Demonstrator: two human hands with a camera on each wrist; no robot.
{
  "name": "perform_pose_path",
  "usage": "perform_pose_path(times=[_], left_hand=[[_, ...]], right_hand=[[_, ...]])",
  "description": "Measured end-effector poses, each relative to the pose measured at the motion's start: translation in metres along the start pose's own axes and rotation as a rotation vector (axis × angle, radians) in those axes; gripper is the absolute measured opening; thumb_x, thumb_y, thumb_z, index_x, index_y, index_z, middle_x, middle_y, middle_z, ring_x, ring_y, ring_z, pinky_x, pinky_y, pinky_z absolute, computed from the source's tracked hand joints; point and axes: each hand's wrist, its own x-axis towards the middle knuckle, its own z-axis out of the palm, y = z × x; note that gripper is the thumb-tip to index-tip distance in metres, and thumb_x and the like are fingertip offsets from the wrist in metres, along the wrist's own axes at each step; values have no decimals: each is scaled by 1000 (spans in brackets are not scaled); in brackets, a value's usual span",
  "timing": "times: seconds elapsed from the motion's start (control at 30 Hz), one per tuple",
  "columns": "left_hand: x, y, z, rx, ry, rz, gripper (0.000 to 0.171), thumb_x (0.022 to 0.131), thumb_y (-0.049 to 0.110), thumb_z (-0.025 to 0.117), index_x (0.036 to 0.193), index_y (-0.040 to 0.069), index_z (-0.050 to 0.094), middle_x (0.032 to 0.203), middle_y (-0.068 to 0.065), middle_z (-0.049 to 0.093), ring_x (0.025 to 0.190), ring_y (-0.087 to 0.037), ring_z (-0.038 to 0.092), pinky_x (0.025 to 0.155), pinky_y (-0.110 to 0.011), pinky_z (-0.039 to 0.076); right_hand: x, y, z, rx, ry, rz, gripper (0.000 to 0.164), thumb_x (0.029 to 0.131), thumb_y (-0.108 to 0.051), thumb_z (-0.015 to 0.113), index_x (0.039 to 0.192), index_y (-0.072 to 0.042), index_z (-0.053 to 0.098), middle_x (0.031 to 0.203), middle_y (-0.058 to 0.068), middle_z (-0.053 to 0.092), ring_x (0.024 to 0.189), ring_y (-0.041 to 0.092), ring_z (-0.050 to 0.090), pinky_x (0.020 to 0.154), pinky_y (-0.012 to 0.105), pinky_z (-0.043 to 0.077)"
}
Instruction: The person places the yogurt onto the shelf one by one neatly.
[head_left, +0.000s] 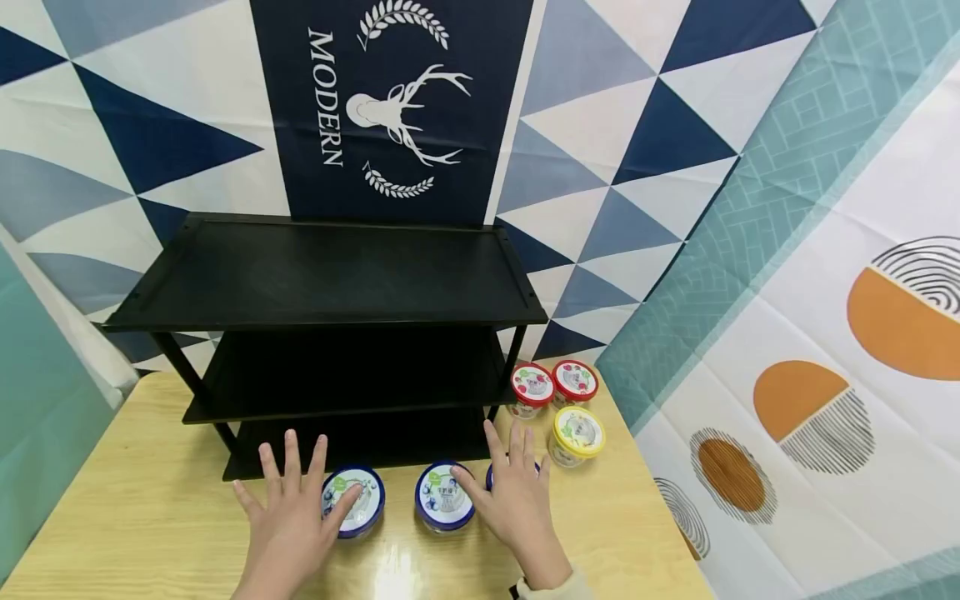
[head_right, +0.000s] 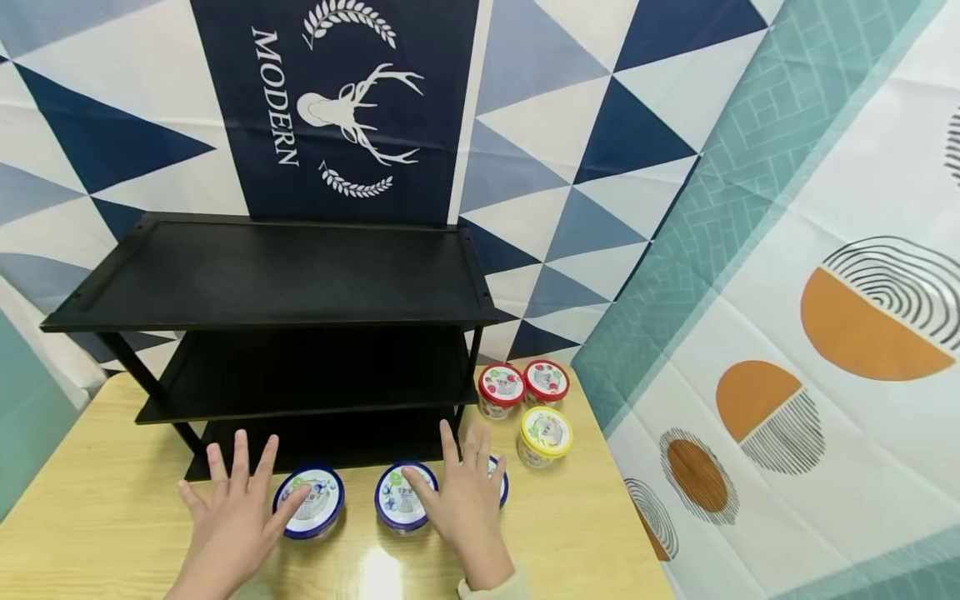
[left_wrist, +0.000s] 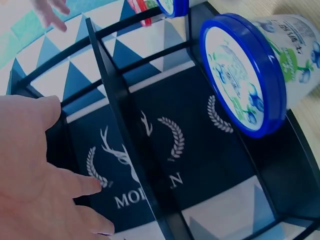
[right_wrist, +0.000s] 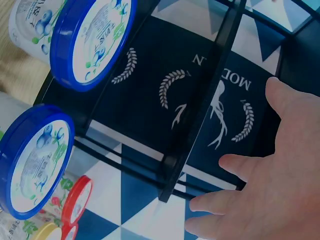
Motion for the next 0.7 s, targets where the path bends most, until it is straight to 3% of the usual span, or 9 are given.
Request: perform_pose_path(times=[0.23,0.37,0.5,0.7], left_hand=[[2,-16,-12,-29,52,-8,81,92,58,42,151,10,14,153,-28,-3,136,-49,-18,96,-76,-9],[5,-28,-20,-70,124,-21,79,93,55,43,150,9,15,151,-31,4,137,-52,-11,98,-76,-5],[9,-43,-27,-165,207,-40,75,94,47,48,149,6,16,150,-33,9,137,-53,-8,101,-73,-4],[19,-62,-36,-321,326,-91,72,94,35,54,148,2,20,149,-32,14,138,-52,0,107,-67,4]], right_hand=[[1,15,-3,9,12,41,82,82,-68,50,145,-18,35,152,23,22,142,42,12,107,68,8],[2,28,-2,16,1,86,86,81,-73,45,145,-18,35,152,23,21,142,43,13,106,69,10],[3,41,1,26,-12,133,91,78,-77,44,145,-16,35,152,23,21,141,42,15,104,70,14],[2,64,6,4,-7,175,97,71,-75,56,143,-12,38,148,24,29,138,42,24,103,69,19]])
